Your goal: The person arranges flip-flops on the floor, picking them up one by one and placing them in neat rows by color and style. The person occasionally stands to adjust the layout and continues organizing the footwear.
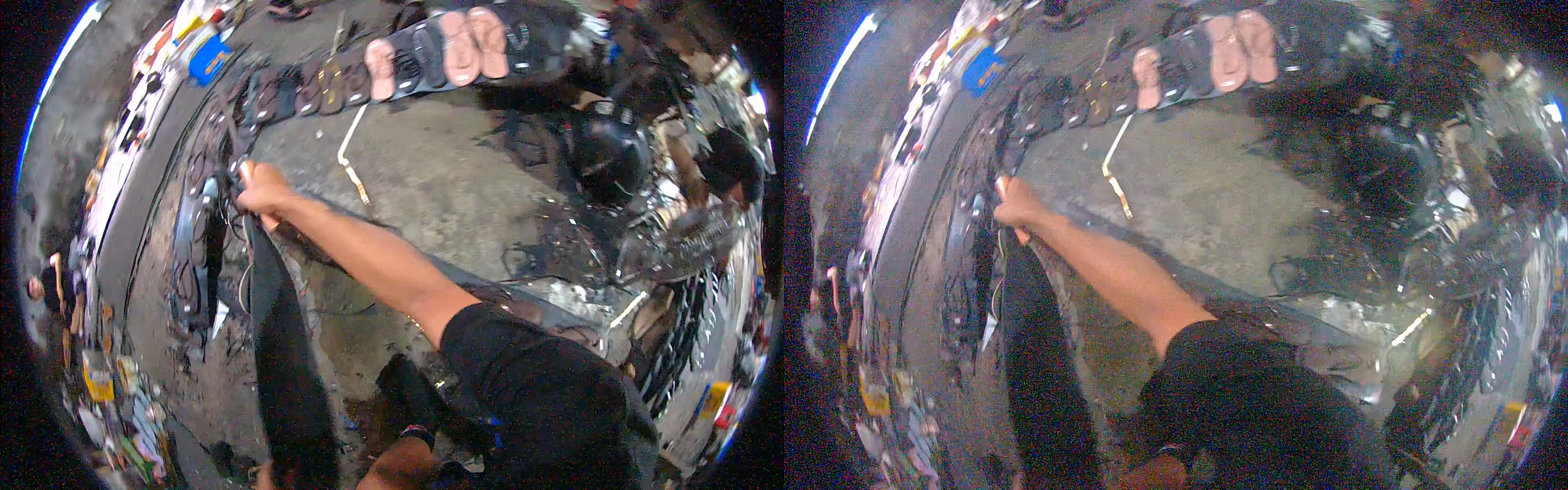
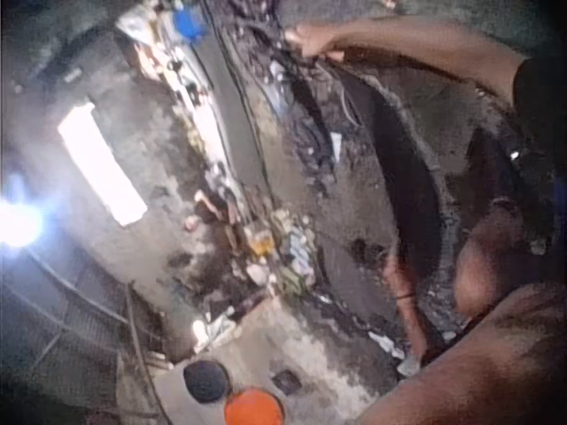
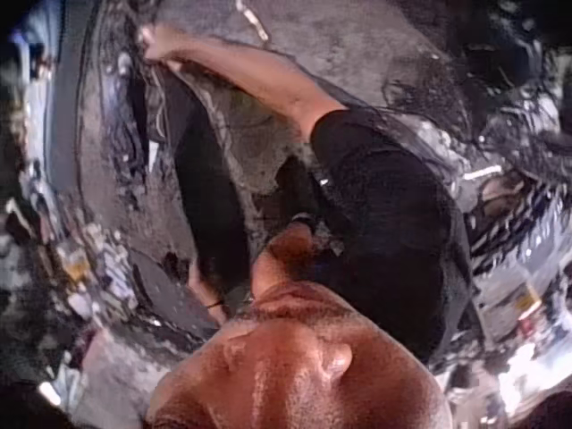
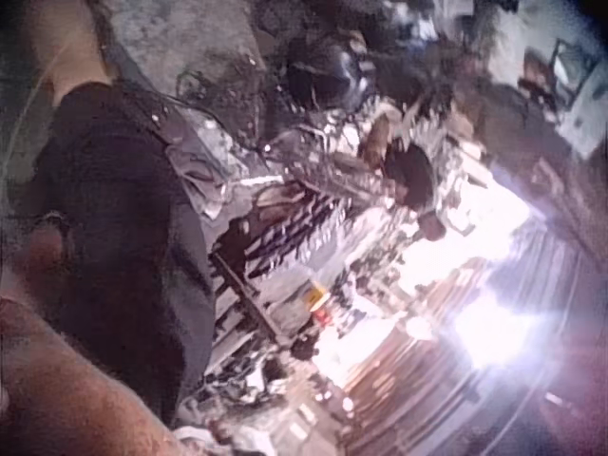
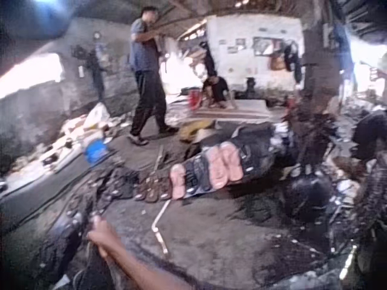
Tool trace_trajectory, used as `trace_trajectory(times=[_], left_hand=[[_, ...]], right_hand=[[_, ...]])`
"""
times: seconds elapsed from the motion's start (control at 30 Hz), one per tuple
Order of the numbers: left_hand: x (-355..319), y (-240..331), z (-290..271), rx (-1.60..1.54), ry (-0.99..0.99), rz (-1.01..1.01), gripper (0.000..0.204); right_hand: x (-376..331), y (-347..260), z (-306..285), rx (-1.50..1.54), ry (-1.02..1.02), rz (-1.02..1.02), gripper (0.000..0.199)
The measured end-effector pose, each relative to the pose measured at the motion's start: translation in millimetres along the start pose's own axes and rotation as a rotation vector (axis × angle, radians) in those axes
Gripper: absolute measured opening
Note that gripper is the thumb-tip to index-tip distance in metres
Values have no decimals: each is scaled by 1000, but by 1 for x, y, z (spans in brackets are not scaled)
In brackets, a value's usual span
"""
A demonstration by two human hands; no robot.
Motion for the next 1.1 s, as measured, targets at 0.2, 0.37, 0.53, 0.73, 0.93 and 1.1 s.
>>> trace_trajectory(times=[0.2,0.37,0.53,0.73,0.93,1.1], left_hand=[[145,96,-203,188,647,357,41],[268,321,-147,-48,845,901,70],[351,277,193,-742,-263,467,86],[375,234,352,-1300,-474,-762,65],[423,266,296,-1595,-686,-264,50],[449,251,127,-1621,-273,252,44]], right_hand=[[-10,-59,-277,-260,481,-571,63],[-94,36,-543,392,957,-205,34],[-331,185,-418,-1201,190,37,31],[-567,285,-345,-574,210,509,49],[-539,269,-329,-851,281,378,40],[-504,155,-366,-834,325,248,52]])
Point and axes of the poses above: each hand's wrist, its own x-axis towards the middle knuckle, its own z-axis out of the palm, y = z × x, the point moved 9 cm from there along x, towards the middle knuckle, and after that the axes turned 7 degrees about y, right-handed, at the moved point
